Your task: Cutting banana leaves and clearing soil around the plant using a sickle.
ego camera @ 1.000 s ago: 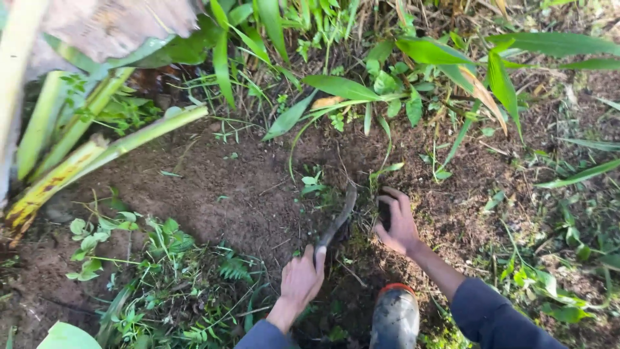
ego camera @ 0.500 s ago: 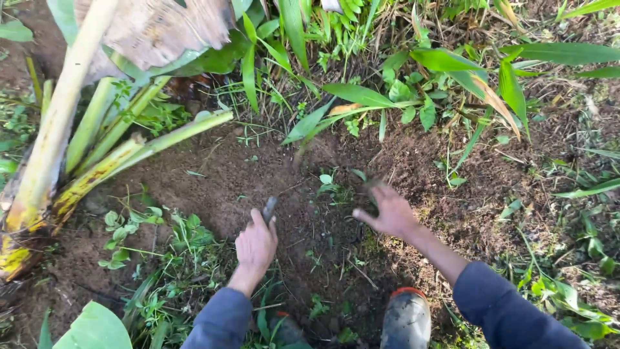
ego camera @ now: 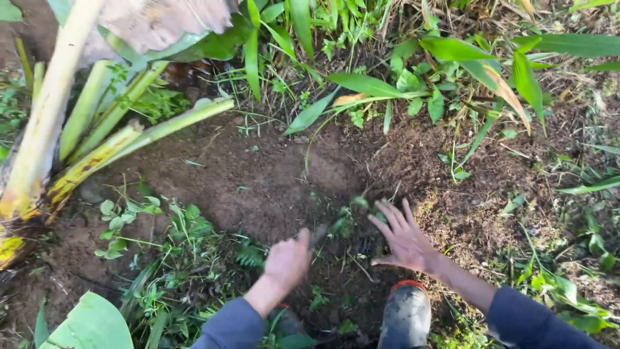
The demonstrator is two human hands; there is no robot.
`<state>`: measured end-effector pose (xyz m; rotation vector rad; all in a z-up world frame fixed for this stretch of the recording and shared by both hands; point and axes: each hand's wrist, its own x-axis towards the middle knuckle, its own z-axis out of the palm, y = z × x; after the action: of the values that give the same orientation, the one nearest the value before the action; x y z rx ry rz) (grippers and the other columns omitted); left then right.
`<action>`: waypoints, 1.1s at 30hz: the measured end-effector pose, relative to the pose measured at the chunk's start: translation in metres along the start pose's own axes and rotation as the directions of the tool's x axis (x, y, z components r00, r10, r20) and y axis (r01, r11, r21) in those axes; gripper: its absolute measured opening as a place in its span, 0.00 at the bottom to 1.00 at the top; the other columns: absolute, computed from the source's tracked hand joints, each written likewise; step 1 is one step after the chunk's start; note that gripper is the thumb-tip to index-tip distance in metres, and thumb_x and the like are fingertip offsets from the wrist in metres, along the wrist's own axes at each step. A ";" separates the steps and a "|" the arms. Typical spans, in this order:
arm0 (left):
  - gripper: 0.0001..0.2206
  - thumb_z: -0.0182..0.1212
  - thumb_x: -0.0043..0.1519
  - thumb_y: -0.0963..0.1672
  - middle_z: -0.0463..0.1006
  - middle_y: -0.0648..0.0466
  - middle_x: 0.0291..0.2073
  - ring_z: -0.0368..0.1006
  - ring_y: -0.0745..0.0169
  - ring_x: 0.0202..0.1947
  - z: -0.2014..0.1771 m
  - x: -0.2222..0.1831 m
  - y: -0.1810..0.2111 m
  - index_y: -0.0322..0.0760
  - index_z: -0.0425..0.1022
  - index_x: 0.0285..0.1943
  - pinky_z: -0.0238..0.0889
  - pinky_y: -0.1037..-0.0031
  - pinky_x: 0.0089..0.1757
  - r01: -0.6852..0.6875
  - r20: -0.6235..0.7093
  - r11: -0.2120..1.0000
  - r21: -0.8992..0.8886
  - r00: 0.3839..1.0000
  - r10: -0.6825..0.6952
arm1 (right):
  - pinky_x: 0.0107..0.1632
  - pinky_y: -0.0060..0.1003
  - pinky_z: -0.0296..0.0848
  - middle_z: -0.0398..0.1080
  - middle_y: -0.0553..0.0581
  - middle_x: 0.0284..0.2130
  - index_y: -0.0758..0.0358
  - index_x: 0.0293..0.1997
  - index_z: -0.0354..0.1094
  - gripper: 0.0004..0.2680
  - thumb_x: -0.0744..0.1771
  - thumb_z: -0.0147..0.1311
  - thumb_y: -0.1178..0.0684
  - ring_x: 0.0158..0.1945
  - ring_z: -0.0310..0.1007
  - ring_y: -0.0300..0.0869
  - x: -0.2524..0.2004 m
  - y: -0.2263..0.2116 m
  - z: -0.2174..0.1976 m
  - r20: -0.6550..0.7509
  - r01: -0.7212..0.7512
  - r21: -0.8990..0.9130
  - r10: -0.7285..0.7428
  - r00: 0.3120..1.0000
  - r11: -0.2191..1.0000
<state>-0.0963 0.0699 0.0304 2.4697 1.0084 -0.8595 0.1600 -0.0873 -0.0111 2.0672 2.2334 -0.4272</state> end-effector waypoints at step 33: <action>0.28 0.49 0.58 0.42 0.84 0.47 0.35 0.82 0.41 0.33 -0.027 0.154 -0.161 0.32 0.57 0.71 0.73 0.55 0.34 0.246 -0.506 0.969 -0.006 0.836 -0.215 | 0.56 0.43 0.72 0.20 0.69 0.74 0.40 0.78 0.19 0.49 0.59 0.68 0.30 0.72 0.39 0.70 0.079 -0.012 -0.043 0.625 0.381 -0.197 -0.184 0.759 0.903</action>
<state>-0.1140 0.2738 -0.0612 2.7293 1.4980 -0.2944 0.1463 -0.0009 0.0131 1.1994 2.0410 -0.5936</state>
